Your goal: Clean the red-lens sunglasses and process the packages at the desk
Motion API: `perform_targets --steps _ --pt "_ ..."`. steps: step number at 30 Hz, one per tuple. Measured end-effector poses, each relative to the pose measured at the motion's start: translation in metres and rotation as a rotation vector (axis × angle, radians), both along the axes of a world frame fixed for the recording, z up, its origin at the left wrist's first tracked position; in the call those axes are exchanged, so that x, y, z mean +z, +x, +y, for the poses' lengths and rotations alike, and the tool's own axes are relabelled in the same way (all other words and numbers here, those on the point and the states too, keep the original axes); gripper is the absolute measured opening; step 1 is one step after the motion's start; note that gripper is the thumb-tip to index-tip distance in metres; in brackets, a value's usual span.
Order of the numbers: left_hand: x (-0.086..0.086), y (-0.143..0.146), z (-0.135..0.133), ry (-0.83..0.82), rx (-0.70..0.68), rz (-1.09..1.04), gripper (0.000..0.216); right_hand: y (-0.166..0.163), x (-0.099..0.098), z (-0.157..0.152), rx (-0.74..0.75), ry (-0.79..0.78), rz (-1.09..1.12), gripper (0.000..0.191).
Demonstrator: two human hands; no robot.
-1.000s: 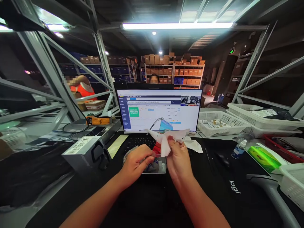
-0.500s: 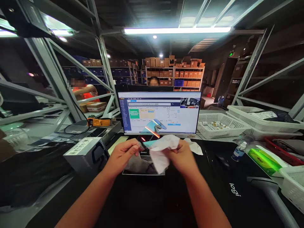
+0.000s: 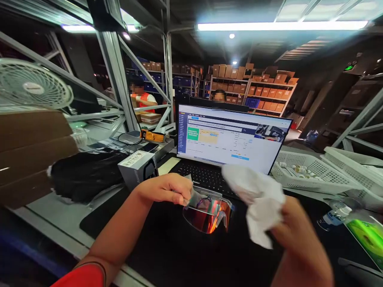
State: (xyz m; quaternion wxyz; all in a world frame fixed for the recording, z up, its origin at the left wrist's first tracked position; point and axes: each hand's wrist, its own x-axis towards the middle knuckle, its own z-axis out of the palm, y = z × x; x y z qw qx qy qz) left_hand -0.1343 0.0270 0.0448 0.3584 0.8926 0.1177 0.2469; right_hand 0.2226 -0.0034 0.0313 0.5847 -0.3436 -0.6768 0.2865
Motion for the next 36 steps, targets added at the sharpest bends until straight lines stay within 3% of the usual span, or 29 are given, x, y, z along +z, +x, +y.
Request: perform_targets --steps 2,4,7,9,12,13,15,18,20,22,28,32,36 --pt "-0.002 0.004 0.001 0.029 0.026 0.002 0.040 -0.038 0.002 0.002 0.208 0.021 -0.326 0.019" --pt "-0.002 0.007 -0.001 0.062 0.044 0.021 0.036 -0.064 0.002 0.001 0.314 0.023 -0.481 0.023" --pt "-0.001 0.009 -0.007 0.127 0.059 0.061 0.034 -0.079 -0.003 0.001 0.426 -0.081 -0.508 0.031" --pt "-0.001 0.011 -0.011 0.217 0.205 -0.009 0.030 -0.080 -0.009 0.003 0.408 -0.203 -0.373 0.038" --pt "-0.004 0.019 -0.018 0.475 0.693 -0.270 0.026 -0.085 -0.018 0.010 0.134 -0.322 0.077 0.049" --pt "-0.006 0.023 -0.020 0.562 0.833 -0.353 0.024 -0.089 -0.019 0.013 0.018 -0.313 0.255 0.052" --pt "-0.011 0.033 -0.026 0.672 0.969 -0.429 0.018 -0.100 -0.020 0.020 -0.164 -0.219 0.578 0.056" --pt "-0.025 0.056 -0.035 0.731 0.991 -0.265 0.041 -0.118 -0.018 0.026 -0.226 -0.093 0.820 0.054" --pt "-0.037 0.072 -0.040 0.804 1.021 -0.108 0.065 -0.128 -0.018 0.025 -0.184 -0.111 0.853 0.048" --pt "-0.050 0.086 -0.041 0.881 1.034 -0.030 0.072 -0.137 -0.020 0.020 -0.157 -0.161 0.867 0.045" --pt "-0.069 0.101 -0.033 1.079 1.095 -0.103 0.021 -0.156 -0.030 0.002 -0.130 -0.256 0.854 0.048" --pt "-0.067 0.092 -0.028 1.132 1.106 -0.195 0.015 -0.155 -0.034 0.001 -0.177 -0.221 0.613 0.055" --pt "-0.061 0.081 -0.022 1.011 0.961 -0.261 0.020 -0.153 -0.035 0.000 -0.210 -0.204 0.449 0.058"
